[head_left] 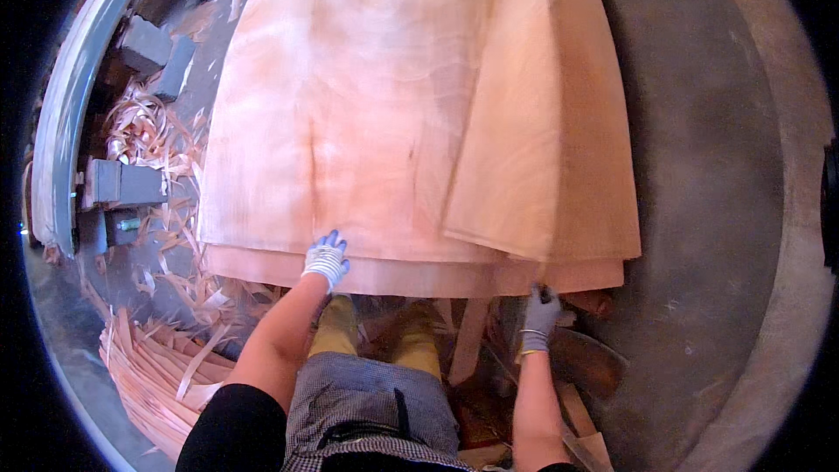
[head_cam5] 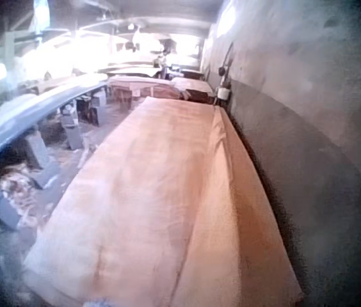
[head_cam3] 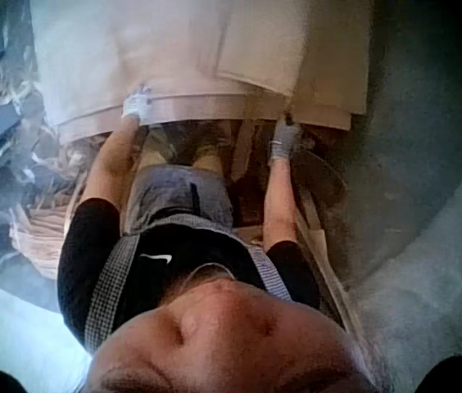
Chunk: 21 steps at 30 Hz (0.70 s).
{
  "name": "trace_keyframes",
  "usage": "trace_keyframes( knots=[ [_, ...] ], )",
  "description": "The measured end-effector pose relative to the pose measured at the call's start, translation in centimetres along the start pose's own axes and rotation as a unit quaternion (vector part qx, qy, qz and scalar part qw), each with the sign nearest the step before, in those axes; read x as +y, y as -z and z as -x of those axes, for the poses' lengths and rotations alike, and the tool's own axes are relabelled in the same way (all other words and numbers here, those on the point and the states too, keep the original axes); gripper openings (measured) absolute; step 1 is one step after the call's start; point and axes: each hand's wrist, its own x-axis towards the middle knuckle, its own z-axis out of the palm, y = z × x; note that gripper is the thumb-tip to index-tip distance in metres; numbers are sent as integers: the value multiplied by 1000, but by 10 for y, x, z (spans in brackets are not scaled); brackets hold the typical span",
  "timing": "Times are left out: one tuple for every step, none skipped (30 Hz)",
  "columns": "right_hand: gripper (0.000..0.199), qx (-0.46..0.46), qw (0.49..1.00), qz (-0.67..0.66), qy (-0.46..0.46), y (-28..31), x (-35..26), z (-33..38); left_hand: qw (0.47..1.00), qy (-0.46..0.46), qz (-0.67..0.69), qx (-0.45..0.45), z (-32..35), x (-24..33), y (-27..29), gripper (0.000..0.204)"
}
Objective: The person applies small white adhesive strips to a wood veneer sheet, uses a pole to flip over and align sheets on a large table, moves a sheet to a stack on the floor by hand, and uses a knife to trim excess material from the edges of a sheet.
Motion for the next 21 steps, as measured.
trace_keyframes(
  knots=[
    [26, 44, 993, 103, 44, 26, 37, -16, 1000, 5, 1, -10, -1, 5, 4, 50],
    [29, 86, 971, 204, 85, 51, 66, -29, 1000, 9, 1, -21, -4, 10, 11, 50],
    [31, 82, 969, 228, 43, 73, 65, -35, 999, 23, 1, -35, -3, 9, 16, 51],
    [33, 77, 965, 251, 0, 94, 63, -39, 998, 28, -21, -46, -1, 10, 18, 52],
    [33, 101, 956, 275, -31, 114, 77, -45, 998, 27, -23, -47, -2, 12, 20, 52],
    [34, 122, 945, 297, -63, 132, 98, -50, 998, 29, -27, -48, -3, 12, 22, 53],
    [34, 143, 932, 318, -95, 146, 118, -52, 998, 30, -31, -50, -1, 13, 22, 53],
    [33, 99, 937, 316, -114, 156, 129, -52, 998, 33, -17, -42, 1, 12, 23, 52],
    [32, 56, 939, 313, -133, 165, 140, -50, 998, 42, -13, -42, 3, 12, 23, 51],
    [32, 13, 939, 309, -152, 172, 151, -48, 998, 52, -9, -42, 4, 12, 23, 51],
    [31, 17, 945, 313, -92, 170, 156, -44, 997, 62, -5, -42, 5, 14, 25, 50],
    [30, 24, 948, 317, -34, 169, 161, -36, 997, 57, -3, -43, 8, 22, 33, 48],
    [30, 31, 947, 320, 25, 170, 165, -26, 998, 51, -2, -44, 13, 31, 43, 47],
    [27, 29, 962, 270, -2, 166, 154, -18, 997, 53, 2, -47, 25, 33, 47, 46],
    [26, 42, 961, 271, 24, 164, 141, -8, 996, 50, 34, -59, 33, 35, 48, 46],
    [26, 55, 960, 271, 51, 163, 127, 3, 994, 47, 68, -71, 47, 37, 42, 45],
    [25, 75, 957, 270, 79, 166, 107, 14, 991, 38, 102, -77, 59, 40, 39, 45],
    [25, 56, 967, 238, 67, 166, 78, 23, 989, 35, 112, -93, 73, 34, 26, 45],
    [24, 39, 976, 208, 50, 168, 49, 35, 986, 27, 119, -112, 81, 31, 17, 45],
    [24, 21, 983, 182, 26, 169, 31, 47, 980, 36, 121, -152, 93, 39, 26, 47],
    [22, 22, 989, 139, 48, 164, 33, 54, 977, 41, 162, -136, 112, 47, 31, 47]
  ],
)
